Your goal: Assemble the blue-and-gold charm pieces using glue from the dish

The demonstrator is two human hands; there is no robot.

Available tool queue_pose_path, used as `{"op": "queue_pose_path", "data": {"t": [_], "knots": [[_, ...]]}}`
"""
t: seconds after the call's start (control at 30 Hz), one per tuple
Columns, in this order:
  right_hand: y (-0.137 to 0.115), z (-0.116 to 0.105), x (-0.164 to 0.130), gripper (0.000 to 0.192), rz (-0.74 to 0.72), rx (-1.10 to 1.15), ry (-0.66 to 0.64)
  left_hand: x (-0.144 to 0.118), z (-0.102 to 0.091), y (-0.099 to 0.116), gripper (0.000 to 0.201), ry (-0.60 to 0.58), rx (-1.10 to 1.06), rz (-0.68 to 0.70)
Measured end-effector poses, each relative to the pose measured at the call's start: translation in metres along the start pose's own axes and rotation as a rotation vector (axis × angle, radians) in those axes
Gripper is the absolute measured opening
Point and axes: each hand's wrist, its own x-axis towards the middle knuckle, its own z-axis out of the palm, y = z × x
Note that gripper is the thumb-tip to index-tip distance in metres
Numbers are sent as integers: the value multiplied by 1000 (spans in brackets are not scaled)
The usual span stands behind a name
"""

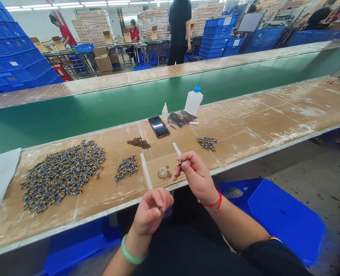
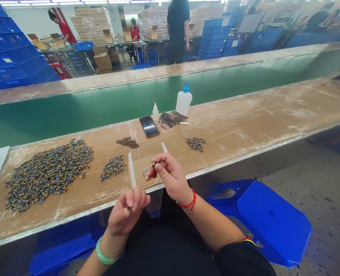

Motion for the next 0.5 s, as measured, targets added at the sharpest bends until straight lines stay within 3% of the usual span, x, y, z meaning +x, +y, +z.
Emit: {"op": "queue_pose_path", "data": {"t": [0.17,0.5], "knots": [[-1,-7,0,37,-16,-22,-82,0,-3,-2,47,9,12,18],[-5,-8,0,38,4,63,-37,2,1,4,36,-9,-14,40]]}}
